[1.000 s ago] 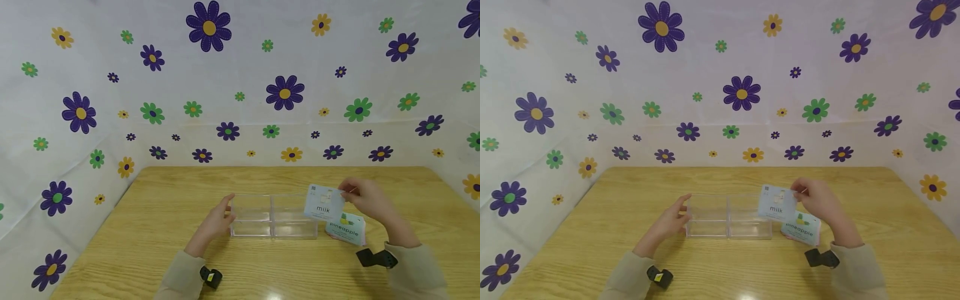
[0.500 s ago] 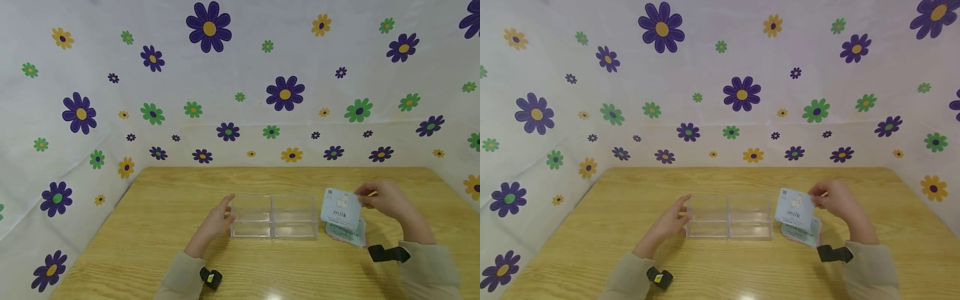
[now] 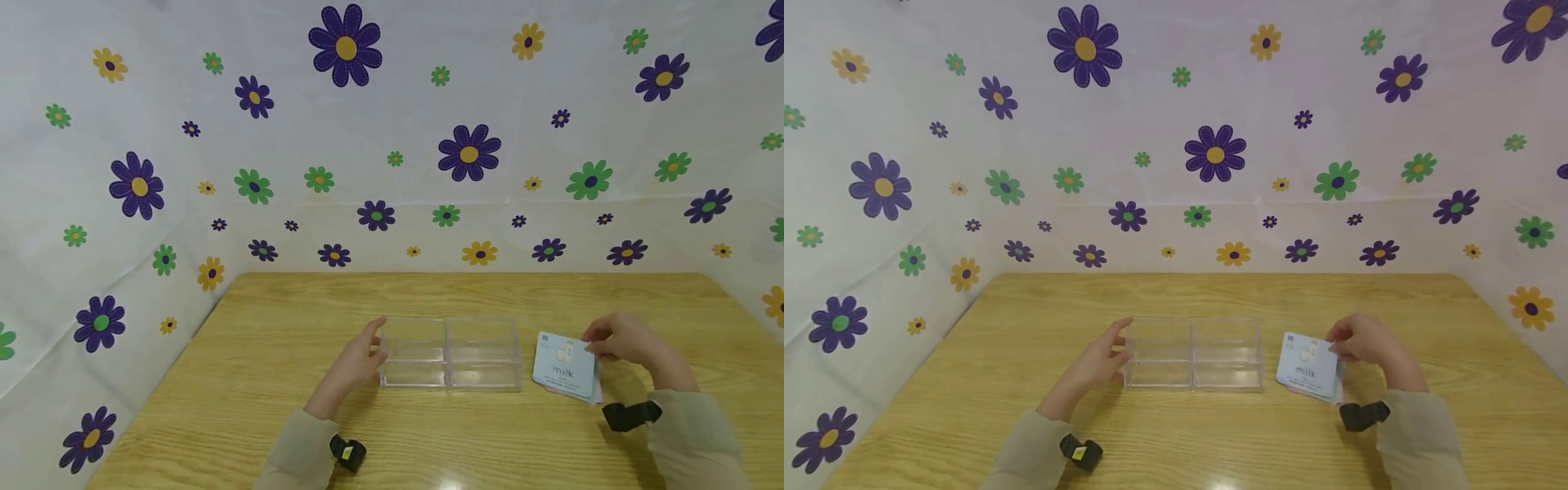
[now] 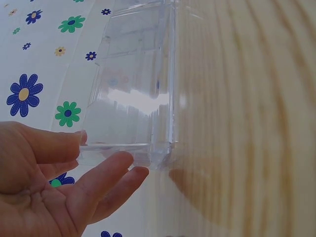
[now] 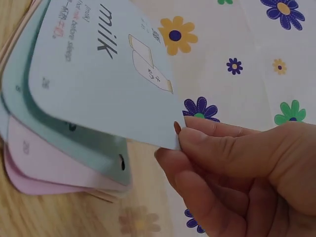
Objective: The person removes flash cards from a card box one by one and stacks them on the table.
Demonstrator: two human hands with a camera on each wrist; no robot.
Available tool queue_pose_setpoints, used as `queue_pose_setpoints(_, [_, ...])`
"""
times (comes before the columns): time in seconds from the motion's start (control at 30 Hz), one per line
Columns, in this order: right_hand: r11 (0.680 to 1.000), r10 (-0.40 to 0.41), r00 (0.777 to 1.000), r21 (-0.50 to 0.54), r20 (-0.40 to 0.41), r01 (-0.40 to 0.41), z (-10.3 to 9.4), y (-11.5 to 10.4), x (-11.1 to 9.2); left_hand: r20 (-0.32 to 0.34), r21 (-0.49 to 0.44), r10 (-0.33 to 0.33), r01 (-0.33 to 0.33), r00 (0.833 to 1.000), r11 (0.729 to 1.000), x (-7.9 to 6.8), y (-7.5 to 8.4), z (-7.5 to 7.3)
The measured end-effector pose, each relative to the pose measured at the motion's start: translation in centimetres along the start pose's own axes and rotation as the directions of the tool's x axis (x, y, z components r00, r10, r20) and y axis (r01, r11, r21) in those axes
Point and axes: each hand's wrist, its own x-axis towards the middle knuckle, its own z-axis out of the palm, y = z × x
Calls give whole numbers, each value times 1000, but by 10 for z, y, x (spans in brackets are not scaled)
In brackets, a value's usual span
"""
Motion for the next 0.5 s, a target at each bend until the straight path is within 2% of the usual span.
queue_pose_setpoints(0.13, [999, 41, 999, -2, 19, -41, 3, 2, 2, 0, 8, -2, 2, 1000, 1000, -1, 0, 0])
queue_pose_setpoints(0.37, [998, 63, 997, -27, 38, -62, 7, 5, 5, -2, 41, -3, 3, 1000, 999, -1, 0, -1])
queue_pose_setpoints(0.5, [998, 57, 998, -41, 31, -56, 9, 8, 5, 6, 80, 22, -22, 1000, 997, -1, -1, -2])
